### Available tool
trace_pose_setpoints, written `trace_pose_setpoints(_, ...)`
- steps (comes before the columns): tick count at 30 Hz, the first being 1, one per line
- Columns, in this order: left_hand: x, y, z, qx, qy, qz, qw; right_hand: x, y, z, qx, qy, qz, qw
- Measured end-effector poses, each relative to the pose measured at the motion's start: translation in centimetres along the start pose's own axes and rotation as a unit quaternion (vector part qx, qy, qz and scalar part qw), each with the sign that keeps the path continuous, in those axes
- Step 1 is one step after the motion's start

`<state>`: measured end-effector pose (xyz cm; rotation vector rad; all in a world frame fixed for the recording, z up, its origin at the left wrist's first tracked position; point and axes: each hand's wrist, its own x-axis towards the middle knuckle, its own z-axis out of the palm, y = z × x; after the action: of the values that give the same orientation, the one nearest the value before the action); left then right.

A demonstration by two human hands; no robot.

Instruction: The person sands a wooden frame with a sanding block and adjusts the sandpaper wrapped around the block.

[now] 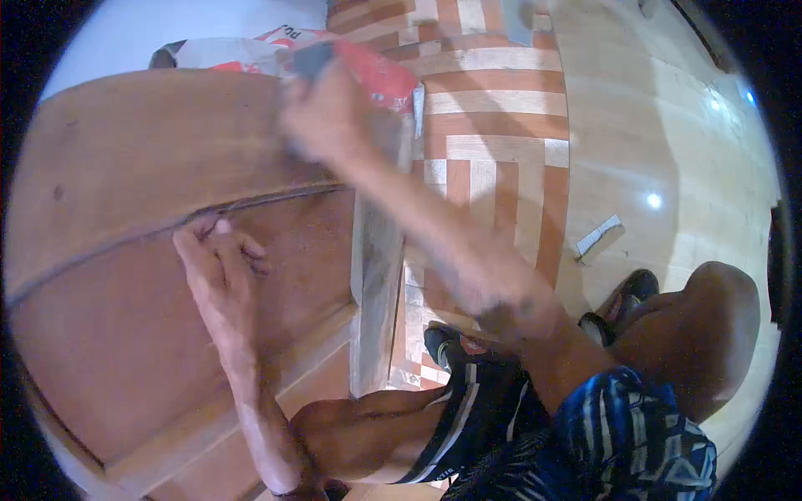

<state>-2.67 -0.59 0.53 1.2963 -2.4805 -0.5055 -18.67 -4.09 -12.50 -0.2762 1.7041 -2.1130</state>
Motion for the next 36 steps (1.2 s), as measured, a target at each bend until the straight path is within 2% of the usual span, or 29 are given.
trace_pose_setpoints(3, -0.1, 0.6, -0.1, 0.025, 0.003, 0.013, 1.000, 2.9, 2.2, -3.1, -0.017, -0.109, 0.103, 0.989)
trace_pose_setpoints(5, 0.0, 0.3, 0.3, 0.013, 0.013, -0.009, 1.000, -2.6, -2.8, -2.1, -0.014, -0.037, 0.066, 0.997)
trace_pose_setpoints(6, 0.1, -0.6, 0.2, 0.045, 0.023, 0.037, 0.998, -5.6, -3.8, -0.3, -0.040, 0.022, -0.063, 0.997)
trace_pose_setpoints(8, 0.4, -2.3, 0.0, 0.107, 0.049, 0.129, 0.985, -6.9, -4.0, 0.5, -0.087, 0.071, -0.178, 0.978)
trace_pose_setpoints(10, 0.1, 0.2, 0.1, 0.039, 0.010, 0.032, 0.999, -7.0, -3.3, 0.6, -0.121, 0.046, -0.148, 0.980)
trace_pose_setpoints(11, -0.1, 1.0, -0.1, 0.006, -0.008, -0.019, 1.000, -5.9, -2.1, 0.1, -0.060, 0.027, -0.056, 0.996)
trace_pose_setpoints(12, -0.1, 0.8, -0.3, 0.030, -0.009, -0.001, 1.000, -3.9, 0.1, -0.7, 0.001, 0.006, 0.032, 0.999)
trace_pose_setpoints(14, -0.2, 0.8, -0.3, 0.074, -0.007, 0.044, 0.996, -0.8, 6.5, -2.5, -0.065, 0.009, 0.069, 0.995)
trace_pose_setpoints(15, -0.2, 2.0, 0.0, 0.133, 0.003, 0.053, 0.990, -1.3, 8.3, -2.8, -0.096, 0.057, 0.052, 0.992)
trace_pose_setpoints(16, -0.5, 3.8, 0.3, 0.195, 0.015, 0.065, 0.979, -1.5, 10.0, -2.8, -0.122, 0.106, 0.035, 0.986)
trace_pose_setpoints(17, -0.6, 4.9, 0.5, 0.257, 0.028, 0.074, 0.963, -1.4, 9.4, -3.5, -0.102, 0.096, 0.044, 0.989)
trace_pose_setpoints(18, 0.0, 4.9, 0.6, 0.315, 0.060, 0.172, 0.932, -1.8, 9.0, -4.2, -0.084, 0.084, 0.056, 0.991)
trace_pose_setpoints(20, 2.0, 4.5, 1.8, 0.412, 0.125, 0.358, 0.829, -2.0, 8.7, -5.0, -0.058, 0.065, 0.078, 0.993)
trace_pose_setpoints(23, 4.3, 5.4, 4.0, 0.482, 0.188, 0.345, 0.783, -1.5, 8.8, -5.8, -0.030, 0.046, 0.126, 0.991)
trace_pose_setpoints(25, 5.3, 4.3, 4.7, 0.565, 0.141, 0.318, 0.748, -1.5, 8.5, -6.9, -0.007, 0.038, 0.199, 0.979)
trace_pose_setpoints(26, 5.6, 3.5, 5.3, 0.604, 0.115, 0.304, 0.727, -1.3, 8.5, -7.6, -0.001, 0.044, 0.190, 0.981)
trace_pose_setpoints(29, 4.9, 1.3, 8.2, 0.673, 0.025, 0.348, 0.652, -1.7, 9.1, -9.5, 0.034, 0.058, 0.183, 0.981)
trace_pose_setpoints(33, 3.7, -5.3, 13.5, 0.669, -0.119, 0.447, 0.582, -0.8, 8.1, -11.7, 0.107, 0.089, 0.219, 0.966)
trace_pose_setpoints(36, 3.2, -7.1, 14.1, 0.616, -0.202, 0.433, 0.626, 0.0, 6.0, -13.3, 0.150, 0.108, 0.240, 0.953)
